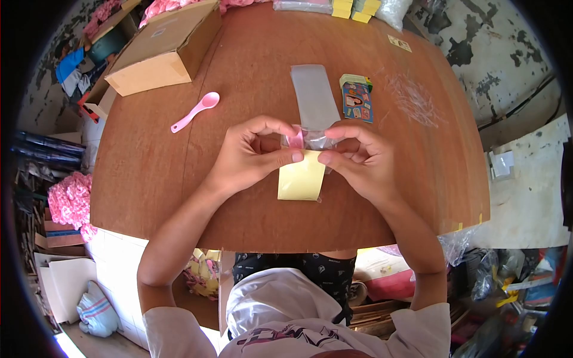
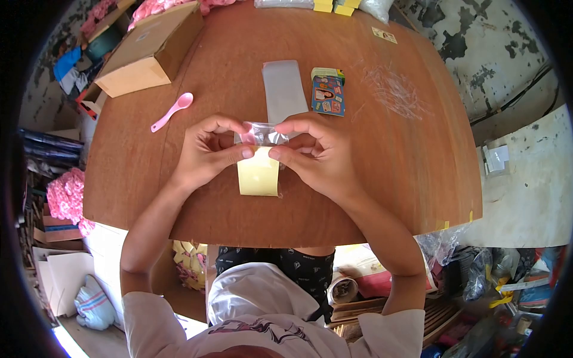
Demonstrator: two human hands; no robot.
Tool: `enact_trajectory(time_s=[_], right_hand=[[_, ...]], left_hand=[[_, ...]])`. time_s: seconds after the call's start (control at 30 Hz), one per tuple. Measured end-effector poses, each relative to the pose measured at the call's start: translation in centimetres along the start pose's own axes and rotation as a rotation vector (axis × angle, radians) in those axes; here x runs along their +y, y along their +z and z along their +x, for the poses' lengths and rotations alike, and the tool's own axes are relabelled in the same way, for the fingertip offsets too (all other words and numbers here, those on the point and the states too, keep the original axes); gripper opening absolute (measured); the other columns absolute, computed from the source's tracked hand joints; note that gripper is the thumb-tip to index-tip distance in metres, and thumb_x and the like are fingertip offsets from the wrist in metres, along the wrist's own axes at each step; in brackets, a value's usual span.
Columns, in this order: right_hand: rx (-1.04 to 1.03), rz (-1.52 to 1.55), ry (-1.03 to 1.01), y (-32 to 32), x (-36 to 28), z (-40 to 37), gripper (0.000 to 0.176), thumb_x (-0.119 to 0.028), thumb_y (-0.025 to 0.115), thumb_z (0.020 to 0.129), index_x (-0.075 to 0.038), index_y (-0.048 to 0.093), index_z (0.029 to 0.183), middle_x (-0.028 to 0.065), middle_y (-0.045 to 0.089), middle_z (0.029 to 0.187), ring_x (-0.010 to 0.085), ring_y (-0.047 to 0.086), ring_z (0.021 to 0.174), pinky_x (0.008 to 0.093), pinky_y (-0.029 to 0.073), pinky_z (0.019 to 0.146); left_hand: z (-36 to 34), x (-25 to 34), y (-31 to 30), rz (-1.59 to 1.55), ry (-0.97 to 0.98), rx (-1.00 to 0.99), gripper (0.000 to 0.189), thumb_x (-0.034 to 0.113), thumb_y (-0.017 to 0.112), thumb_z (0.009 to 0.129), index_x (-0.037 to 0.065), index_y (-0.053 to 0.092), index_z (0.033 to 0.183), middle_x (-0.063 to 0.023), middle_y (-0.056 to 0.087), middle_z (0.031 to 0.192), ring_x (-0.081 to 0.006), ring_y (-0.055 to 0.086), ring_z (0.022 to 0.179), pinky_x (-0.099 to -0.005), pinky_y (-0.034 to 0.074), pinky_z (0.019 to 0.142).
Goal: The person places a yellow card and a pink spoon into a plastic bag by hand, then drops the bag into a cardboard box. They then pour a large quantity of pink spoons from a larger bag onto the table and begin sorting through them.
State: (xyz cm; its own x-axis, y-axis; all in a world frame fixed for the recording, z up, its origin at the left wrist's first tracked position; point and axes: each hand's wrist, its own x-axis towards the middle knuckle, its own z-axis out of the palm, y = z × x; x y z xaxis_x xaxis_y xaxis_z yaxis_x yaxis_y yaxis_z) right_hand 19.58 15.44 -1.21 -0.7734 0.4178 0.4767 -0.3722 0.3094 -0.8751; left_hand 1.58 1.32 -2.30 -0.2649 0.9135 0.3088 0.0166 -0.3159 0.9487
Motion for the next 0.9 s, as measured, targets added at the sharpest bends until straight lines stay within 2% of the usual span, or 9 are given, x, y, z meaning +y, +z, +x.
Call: enact_trajectory(time_s=[0.3, 0.43, 0.5, 0.53, 0.63, 0.77, 0.83, 0.87, 0.9], right_hand=[[0.126, 0.084, 0.121, -1.6, -0.1, 0.6, 0.03, 0.007, 0.066, 0.086, 0.0, 0.061, 0.115, 0.0084, 0.062, 0.11, 0.0136, 0.069, 0.087, 0.025, 0.057, 0.073], [0.185, -0.544, 0.051, -2.9, 0.7, 0.7, 0.028, 0.004, 0.067, 0.082, -0.001, 0.065, 0.109, 0.0102, 0.066, 0.099, 0.0156, 0.068, 0.073, 0.0287, 0.052, 0.061], [0.097, -0.682, -0.176, -3.0, 2.1, 0.7, 0.029, 0.003, 0.067, 0.079, -0.001, 0.066, 0.108, 0.0138, 0.066, 0.103, 0.0267, 0.068, 0.074, 0.0337, 0.053, 0.064], [0.028, -0.697, -0.051, -3.0, 1.7, 0.4, 0.031, -0.003, 0.068, 0.08, -0.002, 0.067, 0.111, 0.0169, 0.065, 0.114, 0.0334, 0.068, 0.084, 0.0383, 0.055, 0.071], [0.0, -0.82, -0.087, -2.1, 1.9, -0.3, 0.033, -0.011, 0.069, 0.082, -0.004, 0.067, 0.115, 0.0189, 0.062, 0.124, 0.0331, 0.069, 0.091, 0.0391, 0.056, 0.075], [-0.114, -1.012, -0.047, -1.5, 1.9, -1.0, 0.039, -0.029, 0.067, 0.087, -0.006, 0.066, 0.119, 0.0192, 0.058, 0.131, 0.0328, 0.071, 0.084, 0.0423, 0.057, 0.069], [-0.135, -1.038, -0.023, -1.3, 2.0, -1.1, 0.041, -0.031, 0.066, 0.087, -0.006, 0.065, 0.119, 0.0189, 0.058, 0.132, 0.0331, 0.071, 0.083, 0.0426, 0.057, 0.068], [-0.153, -1.071, 0.001, -1.2, 2.0, -1.1, 0.043, -0.034, 0.066, 0.088, -0.006, 0.064, 0.12, 0.0185, 0.057, 0.133, 0.0334, 0.071, 0.082, 0.0428, 0.057, 0.066], [-0.159, -1.072, -0.006, -1.1, 2.1, -1.1, 0.043, -0.034, 0.066, 0.088, -0.006, 0.064, 0.12, 0.0185, 0.057, 0.133, 0.0334, 0.071, 0.082, 0.0428, 0.057, 0.066]], left_hand=[[-3.4, 6.2, 0.8, 0.193, -0.097, -0.067, 0.039, -0.008, 0.073, 0.08, 0.001, 0.06, 0.116, -0.0098, 0.064, 0.122, -0.0174, 0.066, 0.102, -0.0301, 0.057, 0.086], [-10.9, 6.7, 1.3, 0.149, -0.024, -0.639, 0.035, -0.005, 0.074, 0.079, 0.003, 0.068, 0.113, -0.0099, 0.07, 0.115, -0.0226, 0.07, 0.099, -0.0311, 0.059, 0.08], [-14.8, 5.0, 1.0, 0.238, -0.244, -0.612, 0.03, -0.003, 0.07, 0.083, 0.004, 0.067, 0.113, -0.0091, 0.069, 0.118, -0.0234, 0.07, 0.101, -0.0307, 0.059, 0.077], [-16.7, 3.8, 0.3, 0.419, -0.457, -0.538, 0.03, 0.0, 0.068, 0.085, 0.004, 0.066, 0.115, -0.0109, 0.069, 0.115, -0.0265, 0.069, 0.099, -0.0345, 0.058, 0.082], [-23.7, 1.1, -1.2, 1.251, -0.814, -0.307, 0.042, 0.007, 0.067, 0.087, 0.004, 0.058, 0.128, -0.0174, 0.061, 0.128, -0.0325, 0.066, 0.105, -0.0394, 0.052, 0.093], [-26.4, 1.1, -0.8, 1.084, -0.967, -0.359, 0.049, 0.011, 0.069, 0.087, 0.005, 0.054, 0.133, -0.0197, 0.057, 0.133, -0.0336, 0.064, 0.108, -0.0402, 0.052, 0.092], [-24.0, 1.9, 1.2, 0.439, -0.768, -0.369, 0.054, 0.013, 0.071, 0.086, 0.005, 0.052, 0.136, -0.0201, 0.058, 0.131, -0.0355, 0.064, 0.106, -0.0419, 0.052, 0.091], [-22.5, 2.5, 2.2, 0.438, -0.767, -0.362, 0.054, 0.013, 0.071, 0.086, 0.005, 0.052, 0.136, -0.0201, 0.058, 0.131, -0.0355, 0.064, 0.106, -0.0419, 0.052, 0.091], [-20.5, 3.3, 3.2, 0.364, -0.532, -0.451, 0.051, 0.011, 0.072, 0.086, 0.003, 0.055, 0.133, -0.0186, 0.06, 0.13, -0.0327, 0.065, 0.107, -0.0395, 0.053, 0.09]])
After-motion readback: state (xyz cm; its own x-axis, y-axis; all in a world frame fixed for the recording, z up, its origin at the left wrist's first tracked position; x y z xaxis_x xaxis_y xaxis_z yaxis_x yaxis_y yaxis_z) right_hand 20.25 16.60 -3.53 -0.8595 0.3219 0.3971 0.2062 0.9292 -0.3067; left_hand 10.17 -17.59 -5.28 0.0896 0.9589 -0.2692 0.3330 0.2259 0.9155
